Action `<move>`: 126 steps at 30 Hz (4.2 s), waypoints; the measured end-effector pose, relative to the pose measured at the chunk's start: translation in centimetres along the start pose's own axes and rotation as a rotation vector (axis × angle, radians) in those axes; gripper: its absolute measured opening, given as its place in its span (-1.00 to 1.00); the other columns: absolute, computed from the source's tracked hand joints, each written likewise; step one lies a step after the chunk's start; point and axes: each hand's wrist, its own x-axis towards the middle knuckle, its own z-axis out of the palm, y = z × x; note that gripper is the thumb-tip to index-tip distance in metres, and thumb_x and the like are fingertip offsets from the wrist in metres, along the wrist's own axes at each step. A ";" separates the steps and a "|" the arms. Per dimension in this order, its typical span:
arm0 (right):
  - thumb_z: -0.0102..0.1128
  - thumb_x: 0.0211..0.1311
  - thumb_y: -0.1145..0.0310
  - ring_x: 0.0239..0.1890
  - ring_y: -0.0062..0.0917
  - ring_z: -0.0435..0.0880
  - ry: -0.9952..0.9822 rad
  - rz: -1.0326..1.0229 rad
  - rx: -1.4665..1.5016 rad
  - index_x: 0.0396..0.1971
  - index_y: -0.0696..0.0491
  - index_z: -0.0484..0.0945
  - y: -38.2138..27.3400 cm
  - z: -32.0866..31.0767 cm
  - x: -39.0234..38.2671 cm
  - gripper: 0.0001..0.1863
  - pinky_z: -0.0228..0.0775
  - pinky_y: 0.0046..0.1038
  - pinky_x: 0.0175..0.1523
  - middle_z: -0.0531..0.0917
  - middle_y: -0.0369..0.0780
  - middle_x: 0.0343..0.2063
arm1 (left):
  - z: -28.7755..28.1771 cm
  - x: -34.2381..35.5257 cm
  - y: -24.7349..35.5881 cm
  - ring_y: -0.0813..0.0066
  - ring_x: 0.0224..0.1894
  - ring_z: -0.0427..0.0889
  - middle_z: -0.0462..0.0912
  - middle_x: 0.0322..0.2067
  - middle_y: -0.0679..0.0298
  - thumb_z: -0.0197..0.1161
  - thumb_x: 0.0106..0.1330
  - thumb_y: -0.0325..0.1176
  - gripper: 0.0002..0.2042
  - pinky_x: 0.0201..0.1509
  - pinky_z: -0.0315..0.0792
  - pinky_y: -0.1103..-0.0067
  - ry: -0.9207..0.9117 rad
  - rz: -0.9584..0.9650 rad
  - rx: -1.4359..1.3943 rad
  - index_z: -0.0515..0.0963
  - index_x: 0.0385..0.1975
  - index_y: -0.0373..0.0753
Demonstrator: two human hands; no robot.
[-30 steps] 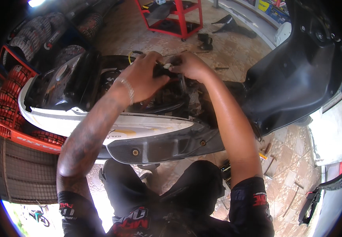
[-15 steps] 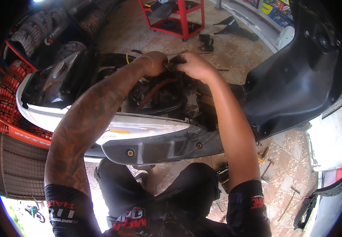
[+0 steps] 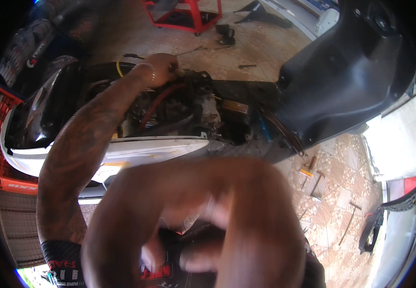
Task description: The person works on a scooter's internal components, handling wires and a battery pack. They connect and adjust wiring near the engine area, then move to the front to manipulate the handlebar and dashboard controls.
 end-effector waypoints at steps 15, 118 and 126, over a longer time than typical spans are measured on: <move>0.20 0.26 0.44 -0.03 -0.34 0.64 -0.012 -0.084 0.261 -0.09 0.13 0.55 1.0 1.2 -0.7 -0.76 0.49 -0.30 0.05 0.62 -0.14 -0.11 | 0.1 0.1 0.2 0.12 -0.10 0.68 0.69 -0.18 0.02 0.39 0.18 -0.27 -0.69 0.02 0.51 0.35 -0.002 -0.071 -0.031 0.61 -0.13 -0.27; 0.31 0.17 0.16 -0.08 -0.31 0.69 1.213 0.196 0.226 0.07 0.12 0.49 2.3 -23.2 -15.1 -0.48 0.57 -0.24 0.07 0.67 -0.15 -0.14 | 0.6 0.6 0.2 0.25 -0.26 0.68 0.70 -0.31 0.05 0.42 0.15 -0.21 -0.63 -0.15 0.52 0.39 0.024 -0.119 -0.085 0.59 -0.15 -0.31; 0.50 -0.10 0.23 0.10 -0.36 0.59 0.991 0.752 -0.572 0.39 0.24 0.19 -4.2 -17.6 -17.5 0.02 0.40 -0.36 0.20 0.57 -0.04 0.10 | 0.8 0.5 0.1 0.19 -0.22 0.69 0.70 -0.28 0.02 0.42 0.13 -0.20 -0.62 -0.10 0.53 0.40 0.023 -0.129 -0.083 0.59 -0.14 -0.31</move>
